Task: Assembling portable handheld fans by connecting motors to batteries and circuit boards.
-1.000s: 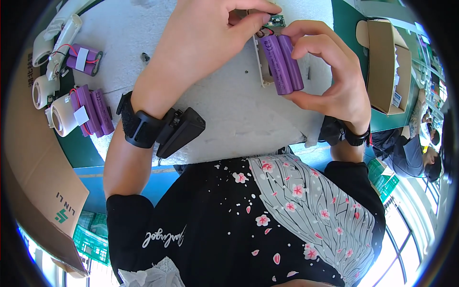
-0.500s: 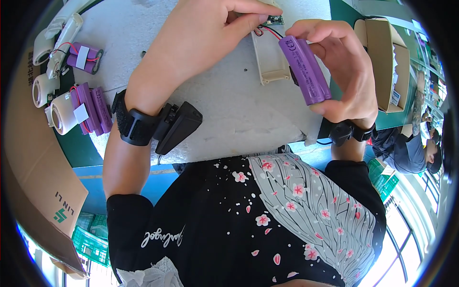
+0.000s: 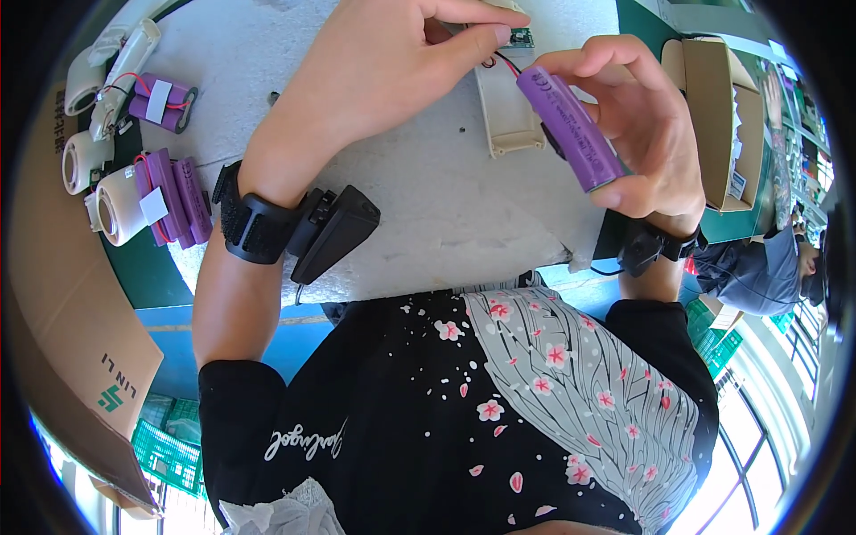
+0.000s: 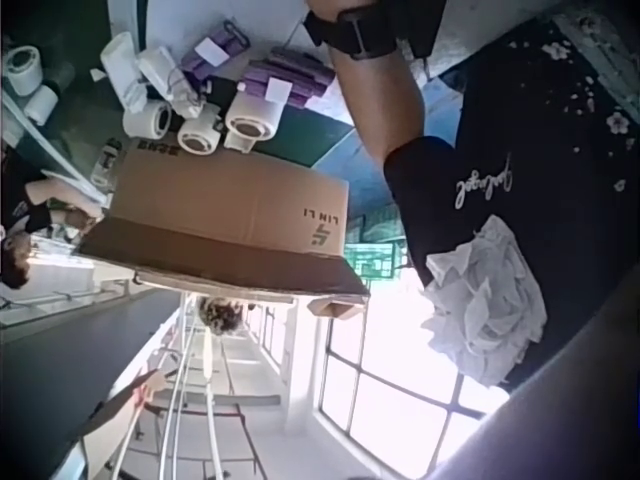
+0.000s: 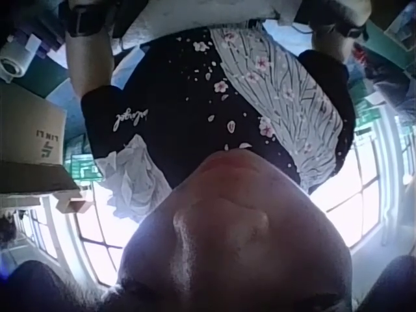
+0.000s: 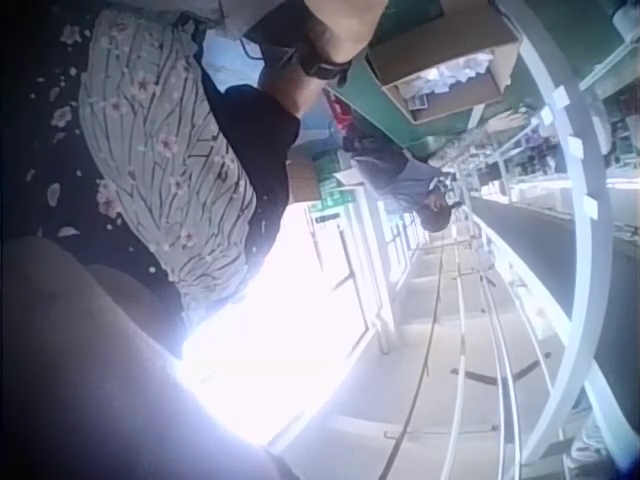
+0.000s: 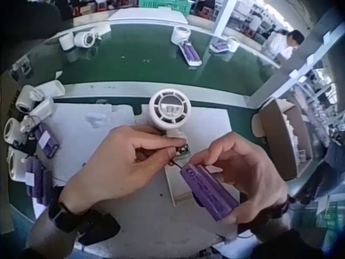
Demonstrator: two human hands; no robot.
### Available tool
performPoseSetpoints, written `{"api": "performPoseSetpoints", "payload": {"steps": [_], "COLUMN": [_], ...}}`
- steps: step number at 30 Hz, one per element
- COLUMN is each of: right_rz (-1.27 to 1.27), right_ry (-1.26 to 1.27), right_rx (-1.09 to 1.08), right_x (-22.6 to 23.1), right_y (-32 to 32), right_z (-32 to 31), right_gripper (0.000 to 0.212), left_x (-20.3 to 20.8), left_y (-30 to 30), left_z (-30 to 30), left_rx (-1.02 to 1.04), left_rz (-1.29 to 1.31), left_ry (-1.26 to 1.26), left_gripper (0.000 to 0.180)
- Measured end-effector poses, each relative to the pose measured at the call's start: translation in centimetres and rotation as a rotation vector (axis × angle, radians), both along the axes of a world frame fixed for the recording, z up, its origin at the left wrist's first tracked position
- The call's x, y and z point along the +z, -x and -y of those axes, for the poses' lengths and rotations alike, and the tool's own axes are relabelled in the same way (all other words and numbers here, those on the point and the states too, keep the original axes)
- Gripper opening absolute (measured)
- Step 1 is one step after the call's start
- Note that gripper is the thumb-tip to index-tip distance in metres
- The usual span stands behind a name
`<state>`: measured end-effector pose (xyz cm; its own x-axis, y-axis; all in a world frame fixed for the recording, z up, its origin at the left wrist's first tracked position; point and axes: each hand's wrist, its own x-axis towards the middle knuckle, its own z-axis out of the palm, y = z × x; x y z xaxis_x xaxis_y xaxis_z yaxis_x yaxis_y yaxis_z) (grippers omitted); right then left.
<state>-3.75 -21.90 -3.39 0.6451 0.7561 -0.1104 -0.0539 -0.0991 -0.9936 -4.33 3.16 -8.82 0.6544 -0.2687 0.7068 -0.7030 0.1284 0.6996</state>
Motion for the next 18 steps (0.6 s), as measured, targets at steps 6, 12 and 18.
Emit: {"api": "performPoseSetpoints", "payload": {"steps": [6,12,18], "right_rz": [0.004,-0.053,-0.053], "right_ry": [-0.042,0.022,-0.012], "right_rx": [-0.107,-0.186,-0.117], "right_x": [0.0,0.7,0.1], "right_y": [-0.4,-0.2,-0.3], "right_z": [0.2,-0.9,-0.4], "right_gripper": [0.089,0.091,0.090], "left_x": [5.6,4.5,4.7], "left_y": [1.6,1.7,1.8], "left_z": [0.0,-0.1,0.1], "left_rx": [0.080,0.174,0.199], "left_rz": [-0.722,-0.560,-0.586], "left_ry": [-0.344,-0.437,-0.373], "left_gripper": [0.031,0.033,0.030]}}
